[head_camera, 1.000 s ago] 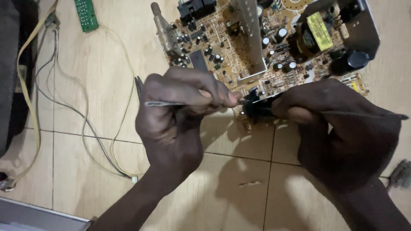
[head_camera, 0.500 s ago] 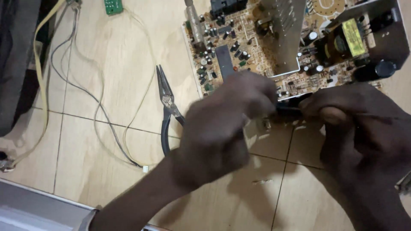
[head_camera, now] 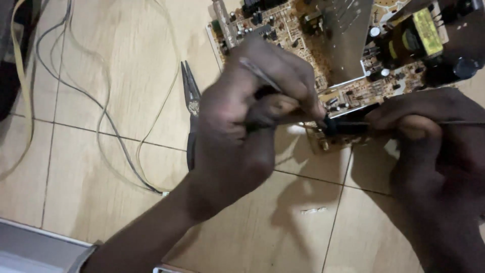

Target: A person is performing maintenance on a circuit board, using a probe to check connections and pliers to adjust components.

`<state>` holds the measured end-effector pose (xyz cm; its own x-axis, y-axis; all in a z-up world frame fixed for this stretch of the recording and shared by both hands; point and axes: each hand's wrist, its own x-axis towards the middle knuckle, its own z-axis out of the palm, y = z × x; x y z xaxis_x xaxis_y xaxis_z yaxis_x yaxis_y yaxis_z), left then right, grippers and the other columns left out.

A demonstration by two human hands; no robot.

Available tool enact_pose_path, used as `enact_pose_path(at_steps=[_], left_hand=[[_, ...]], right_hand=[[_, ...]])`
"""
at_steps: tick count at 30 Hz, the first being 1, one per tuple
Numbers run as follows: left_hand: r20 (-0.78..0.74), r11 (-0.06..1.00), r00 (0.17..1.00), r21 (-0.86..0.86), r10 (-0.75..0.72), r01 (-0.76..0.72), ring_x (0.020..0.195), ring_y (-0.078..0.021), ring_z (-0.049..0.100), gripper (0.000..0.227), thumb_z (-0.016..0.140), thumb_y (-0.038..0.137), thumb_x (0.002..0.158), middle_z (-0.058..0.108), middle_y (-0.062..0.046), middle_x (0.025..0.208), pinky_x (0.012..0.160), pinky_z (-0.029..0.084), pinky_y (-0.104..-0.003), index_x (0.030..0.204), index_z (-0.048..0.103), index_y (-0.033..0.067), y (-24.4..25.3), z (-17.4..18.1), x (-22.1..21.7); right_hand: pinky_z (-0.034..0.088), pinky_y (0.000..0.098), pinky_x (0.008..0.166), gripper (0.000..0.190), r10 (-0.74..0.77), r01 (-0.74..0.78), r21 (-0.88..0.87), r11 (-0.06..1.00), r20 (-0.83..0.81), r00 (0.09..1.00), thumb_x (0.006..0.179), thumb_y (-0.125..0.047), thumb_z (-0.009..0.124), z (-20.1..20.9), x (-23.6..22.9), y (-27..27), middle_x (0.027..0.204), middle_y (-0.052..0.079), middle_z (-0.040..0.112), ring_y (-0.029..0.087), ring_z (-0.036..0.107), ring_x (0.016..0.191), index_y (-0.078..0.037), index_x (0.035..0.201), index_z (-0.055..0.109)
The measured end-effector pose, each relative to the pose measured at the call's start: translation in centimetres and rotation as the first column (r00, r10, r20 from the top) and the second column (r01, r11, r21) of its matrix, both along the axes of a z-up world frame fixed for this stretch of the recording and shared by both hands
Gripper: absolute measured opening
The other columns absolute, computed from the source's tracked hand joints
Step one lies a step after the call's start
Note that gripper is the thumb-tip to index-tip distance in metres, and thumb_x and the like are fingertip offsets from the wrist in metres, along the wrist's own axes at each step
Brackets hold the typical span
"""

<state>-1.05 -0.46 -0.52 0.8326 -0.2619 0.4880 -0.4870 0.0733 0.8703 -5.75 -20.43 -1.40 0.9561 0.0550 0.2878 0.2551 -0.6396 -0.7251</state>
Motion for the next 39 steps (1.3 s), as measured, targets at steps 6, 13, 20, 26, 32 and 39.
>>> enact_pose_path(at_steps=[6, 13, 20, 26, 32, 39], left_hand=[[-0.053, 1.0, 0.999, 0.029, 0.007, -0.005, 0.084, -0.0201, 0.063, 0.015, 0.032, 0.003, 0.109, 0.054, -0.013, 0.098, 0.073, 0.056, -0.028, 0.103, 0.046, 0.0014, 0.8, 0.8, 0.3], [-0.01, 0.998, 1.0, 0.062, 0.015, -0.014, 0.082, -0.0186, 0.058, 0.025, 0.038, -0.018, 0.094, 0.053, -0.007, 0.09, 0.075, 0.054, -0.029, 0.1, 0.046, 0.0052, 0.9, -0.8, 0.7], [0.017, 0.999, 0.999, -0.034, -0.028, 0.029, 0.084, -0.0214, 0.066, 0.023, 0.036, -0.017, 0.098, 0.054, -0.011, 0.095, 0.079, 0.069, -0.029, 0.105, 0.044, 0.0037, 1.4, -2.0, 0.8], [0.235, 0.99, 0.969, 0.099, 0.077, -0.103, 0.076, -0.0288, 0.047, 0.02, 0.039, -0.016, 0.086, 0.047, -0.012, 0.086, 0.07, 0.032, -0.044, 0.095, 0.047, -0.0001, 1.9, -2.1, 1.8], [0.227, 0.991, 0.97, 0.078, 0.09, -0.11, 0.076, -0.0287, 0.047, 0.02, 0.039, -0.016, 0.085, 0.047, -0.012, 0.086, 0.07, 0.033, -0.043, 0.095, 0.047, -0.0001, 1.2, -1.9, 2.2], [0.215, 0.99, 0.972, 0.078, 0.096, -0.114, 0.076, -0.0286, 0.047, 0.021, 0.039, -0.016, 0.084, 0.047, -0.012, 0.086, 0.07, 0.033, -0.043, 0.095, 0.047, 0.0, 1.0, -2.0, 2.4]], right_hand=[[0.045, 0.032, 0.1, 0.036, -0.134, 0.13, -0.09, 0.987, -0.043, 0.99, 0.134, -0.006, 0.029, -0.2, -0.8, 0.1, 0.115, 0.018, 0.062, 0.023, 0.06, 0.102, 0.006, 0.106, 0.048], [0.045, 0.0345, 0.099, 0.046, -0.06, 0.061, 0.01, 0.998, -0.042, 0.997, 0.128, -0.035, 0.024, -3.3, -0.9, -3.2, 0.118, 0.019, 0.057, 0.025, 0.056, 0.105, 0.003, 0.11, 0.043], [0.036, 0.0176, 0.076, 0.04, -0.053, 0.025, -0.314, 0.949, -0.081, 0.995, 0.138, 0.009, 0.036, -6.9, -1.2, -9.2, 0.117, 0.004, 0.062, 0.006, 0.048, 0.094, 0.0, 0.108, 0.061], [0.052, 0.0425, 0.103, 0.043, 0.011, -0.006, -0.048, 0.999, 0.106, 0.994, 0.126, -0.029, 0.031, -2.1, -1.8, 0.7, 0.104, 0.023, 0.06, 0.032, 0.062, 0.103, 0.005, 0.103, 0.046], [0.045, 0.0287, 0.094, 0.034, -0.368, 0.322, -0.233, 0.918, -0.804, 0.467, 0.077, 0.012, 0.058, 2.3, 2.7, 0.7, 0.109, 0.01, 0.084, 0.014, 0.068, 0.111, 0.004, 0.102, 0.08], [0.055, 0.0371, 0.088, 0.033, 0.199, -0.144, -0.284, 0.948, 0.173, 0.965, 0.093, 0.031, 0.084, 0.3, -1.5, 1.4, 0.104, 0.025, 0.07, 0.029, 0.068, 0.094, 0.008, 0.088, 0.061]])
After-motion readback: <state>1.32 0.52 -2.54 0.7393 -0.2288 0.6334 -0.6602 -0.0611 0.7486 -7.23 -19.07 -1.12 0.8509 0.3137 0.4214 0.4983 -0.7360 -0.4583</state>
